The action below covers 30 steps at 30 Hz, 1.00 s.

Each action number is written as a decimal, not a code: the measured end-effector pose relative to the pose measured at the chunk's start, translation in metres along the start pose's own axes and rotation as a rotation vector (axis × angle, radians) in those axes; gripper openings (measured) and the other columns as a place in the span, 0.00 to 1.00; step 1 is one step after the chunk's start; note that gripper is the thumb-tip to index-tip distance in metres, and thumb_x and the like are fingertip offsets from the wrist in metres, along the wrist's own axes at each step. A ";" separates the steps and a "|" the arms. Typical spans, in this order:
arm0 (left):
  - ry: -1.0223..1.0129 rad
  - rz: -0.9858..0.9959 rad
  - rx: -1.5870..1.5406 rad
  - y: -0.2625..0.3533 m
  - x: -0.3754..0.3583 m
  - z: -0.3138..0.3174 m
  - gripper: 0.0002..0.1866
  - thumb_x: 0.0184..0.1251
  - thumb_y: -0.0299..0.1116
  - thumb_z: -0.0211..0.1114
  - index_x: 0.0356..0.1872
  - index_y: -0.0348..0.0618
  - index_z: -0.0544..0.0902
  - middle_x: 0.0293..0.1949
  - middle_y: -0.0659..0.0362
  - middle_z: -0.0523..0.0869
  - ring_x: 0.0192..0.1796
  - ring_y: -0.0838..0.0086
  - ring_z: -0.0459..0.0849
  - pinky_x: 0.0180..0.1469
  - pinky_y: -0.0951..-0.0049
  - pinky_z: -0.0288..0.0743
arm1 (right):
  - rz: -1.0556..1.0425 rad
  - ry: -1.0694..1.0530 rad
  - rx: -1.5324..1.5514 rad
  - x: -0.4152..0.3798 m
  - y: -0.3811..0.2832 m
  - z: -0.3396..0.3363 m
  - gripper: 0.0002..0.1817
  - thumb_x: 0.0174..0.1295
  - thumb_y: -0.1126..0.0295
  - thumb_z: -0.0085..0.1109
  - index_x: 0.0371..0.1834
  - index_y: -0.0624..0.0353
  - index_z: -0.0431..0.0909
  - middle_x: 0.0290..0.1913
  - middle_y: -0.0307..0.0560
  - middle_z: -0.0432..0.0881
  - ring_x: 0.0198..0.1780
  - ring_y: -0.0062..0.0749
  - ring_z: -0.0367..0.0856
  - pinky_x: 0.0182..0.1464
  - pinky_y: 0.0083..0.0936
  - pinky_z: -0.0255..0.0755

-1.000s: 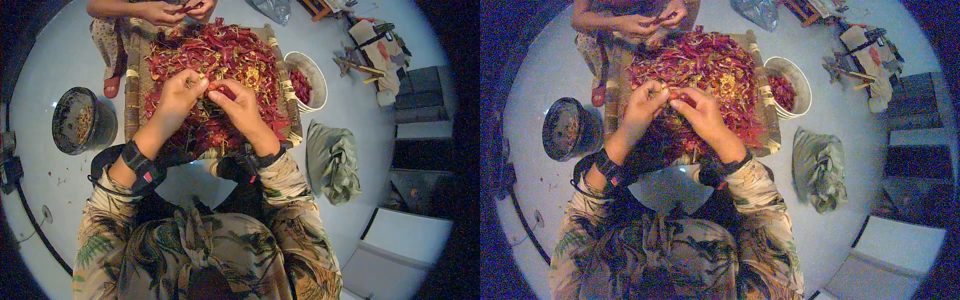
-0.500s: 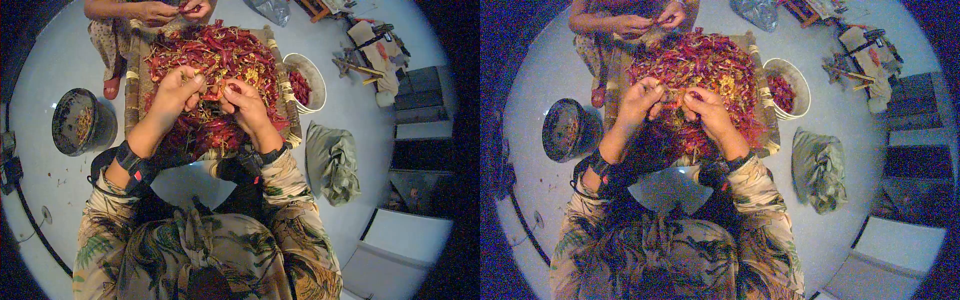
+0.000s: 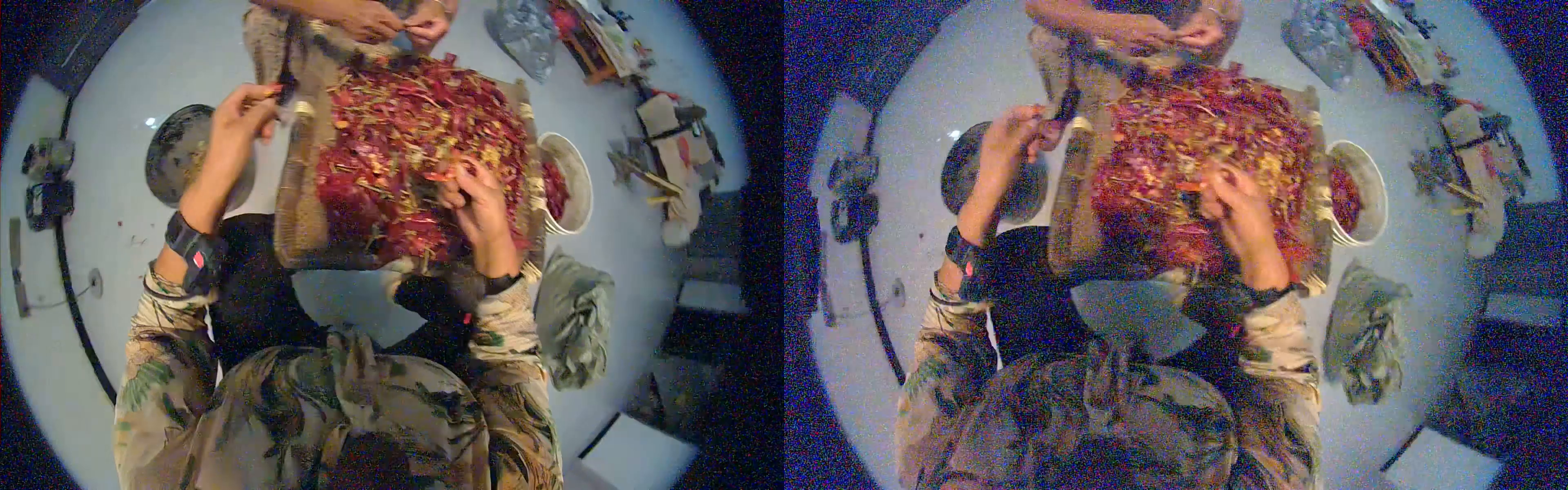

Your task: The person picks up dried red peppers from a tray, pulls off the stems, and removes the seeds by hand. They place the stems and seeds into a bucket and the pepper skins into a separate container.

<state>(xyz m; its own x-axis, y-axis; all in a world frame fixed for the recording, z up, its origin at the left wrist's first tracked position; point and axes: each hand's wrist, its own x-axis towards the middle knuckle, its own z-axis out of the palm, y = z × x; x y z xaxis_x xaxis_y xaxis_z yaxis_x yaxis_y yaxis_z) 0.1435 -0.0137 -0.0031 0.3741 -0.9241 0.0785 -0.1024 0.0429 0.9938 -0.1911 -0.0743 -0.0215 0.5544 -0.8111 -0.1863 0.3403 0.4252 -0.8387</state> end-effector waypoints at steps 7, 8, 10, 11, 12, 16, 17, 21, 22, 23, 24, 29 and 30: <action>0.228 0.083 1.007 -0.149 0.033 -0.205 0.19 0.61 0.36 0.60 0.51 0.37 0.76 0.45 0.48 0.81 0.43 0.58 0.81 0.45 0.66 0.73 | -0.035 0.003 -0.079 0.004 0.005 0.004 0.11 0.64 0.64 0.53 0.40 0.61 0.73 0.23 0.34 0.67 0.21 0.19 0.61 0.25 0.19 0.56; 0.233 0.056 1.095 -0.164 0.031 -0.222 0.20 0.60 0.37 0.60 0.51 0.37 0.76 0.48 0.45 0.81 0.46 0.54 0.81 0.48 0.63 0.72 | -0.026 -0.005 -0.065 0.005 0.005 0.005 0.11 0.64 0.65 0.53 0.41 0.61 0.73 0.24 0.34 0.68 0.22 0.19 0.61 0.25 0.18 0.57; 0.235 -0.028 1.141 -0.116 0.012 -0.195 0.19 0.61 0.40 0.59 0.48 0.38 0.78 0.45 0.44 0.82 0.47 0.52 0.81 0.49 0.61 0.72 | -0.008 -0.004 -0.040 0.003 0.005 0.005 0.11 0.64 0.65 0.52 0.42 0.61 0.73 0.25 0.34 0.69 0.22 0.18 0.61 0.26 0.18 0.57; 0.232 -0.011 1.122 -0.090 0.008 -0.172 0.18 0.62 0.40 0.59 0.46 0.38 0.79 0.42 0.45 0.83 0.44 0.53 0.82 0.47 0.61 0.72 | 0.009 -0.004 -0.047 0.005 0.008 -0.001 0.11 0.64 0.66 0.52 0.45 0.60 0.72 0.28 0.35 0.71 0.24 0.18 0.63 0.27 0.18 0.60; 0.222 0.007 1.095 -0.071 0.004 -0.148 0.17 0.63 0.41 0.58 0.44 0.39 0.80 0.38 0.45 0.84 0.42 0.53 0.82 0.45 0.61 0.73 | 0.009 -0.052 0.022 0.005 0.011 -0.004 0.13 0.63 0.67 0.53 0.48 0.61 0.71 0.30 0.35 0.73 0.26 0.19 0.66 0.28 0.19 0.62; 0.087 0.006 0.638 -0.007 -0.015 -0.048 0.12 0.68 0.37 0.55 0.35 0.37 0.78 0.21 0.58 0.78 0.26 0.71 0.77 0.33 0.70 0.71 | 0.047 -0.028 0.100 0.004 0.012 0.003 0.12 0.63 0.68 0.53 0.46 0.60 0.71 0.29 0.37 0.73 0.25 0.19 0.66 0.28 0.19 0.62; 0.059 0.064 0.552 0.003 -0.019 -0.024 0.11 0.68 0.37 0.55 0.35 0.38 0.78 0.22 0.59 0.77 0.27 0.73 0.76 0.34 0.71 0.71 | 0.060 -0.091 0.131 0.004 0.011 0.001 0.10 0.63 0.67 0.53 0.44 0.59 0.71 0.27 0.38 0.72 0.24 0.20 0.66 0.28 0.19 0.61; -0.014 0.224 0.378 0.020 -0.022 0.036 0.10 0.69 0.35 0.55 0.37 0.38 0.77 0.27 0.60 0.78 0.31 0.77 0.75 0.37 0.75 0.71 | 0.030 -0.116 0.116 0.001 0.007 0.004 0.11 0.64 0.63 0.52 0.40 0.60 0.73 0.24 0.34 0.66 0.21 0.16 0.59 0.26 0.17 0.54; -0.026 0.249 0.382 0.025 -0.022 0.045 0.10 0.69 0.35 0.55 0.38 0.38 0.77 0.29 0.59 0.79 0.33 0.77 0.76 0.38 0.75 0.71 | 0.009 -0.116 0.102 0.001 0.006 0.003 0.11 0.64 0.63 0.51 0.40 0.60 0.73 0.24 0.34 0.66 0.21 0.16 0.59 0.26 0.17 0.54; 0.002 0.286 0.405 0.035 -0.024 0.049 0.11 0.69 0.35 0.54 0.40 0.37 0.77 0.31 0.58 0.81 0.35 0.77 0.78 0.40 0.76 0.71 | -0.011 -0.120 0.090 0.000 0.005 0.001 0.11 0.64 0.63 0.51 0.40 0.60 0.73 0.24 0.34 0.65 0.21 0.15 0.59 0.26 0.17 0.54; 0.054 0.300 0.418 0.031 -0.020 0.046 0.11 0.69 0.35 0.54 0.41 0.38 0.78 0.32 0.58 0.81 0.36 0.77 0.78 0.41 0.76 0.72 | -0.029 -0.126 0.081 0.000 0.004 0.000 0.11 0.64 0.63 0.51 0.40 0.60 0.73 0.24 0.34 0.65 0.21 0.15 0.59 0.26 0.17 0.54; 0.273 0.470 0.983 -0.030 0.014 -0.049 0.15 0.67 0.34 0.55 0.53 0.43 0.75 0.51 0.48 0.79 0.46 0.56 0.81 0.45 0.62 0.75 | -0.014 -0.114 0.126 -0.005 -0.001 -0.003 0.10 0.65 0.64 0.50 0.39 0.61 0.73 0.24 0.34 0.64 0.20 0.16 0.59 0.26 0.18 0.54; 0.233 0.302 1.163 -0.050 0.014 -0.073 0.16 0.66 0.34 0.56 0.53 0.43 0.75 0.52 0.47 0.78 0.47 0.55 0.81 0.46 0.61 0.75 | -0.011 -0.119 0.131 -0.006 -0.003 -0.002 0.10 0.65 0.64 0.49 0.39 0.61 0.73 0.24 0.34 0.64 0.20 0.16 0.59 0.26 0.18 0.54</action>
<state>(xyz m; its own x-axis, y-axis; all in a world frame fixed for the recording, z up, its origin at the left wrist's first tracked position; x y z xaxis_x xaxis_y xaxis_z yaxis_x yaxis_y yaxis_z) 0.2214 -0.0013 -0.0460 0.3365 -0.8403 0.4251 -0.9317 -0.2314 0.2800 -0.1963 -0.0716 -0.0192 0.6334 -0.7662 -0.1086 0.4391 0.4714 -0.7649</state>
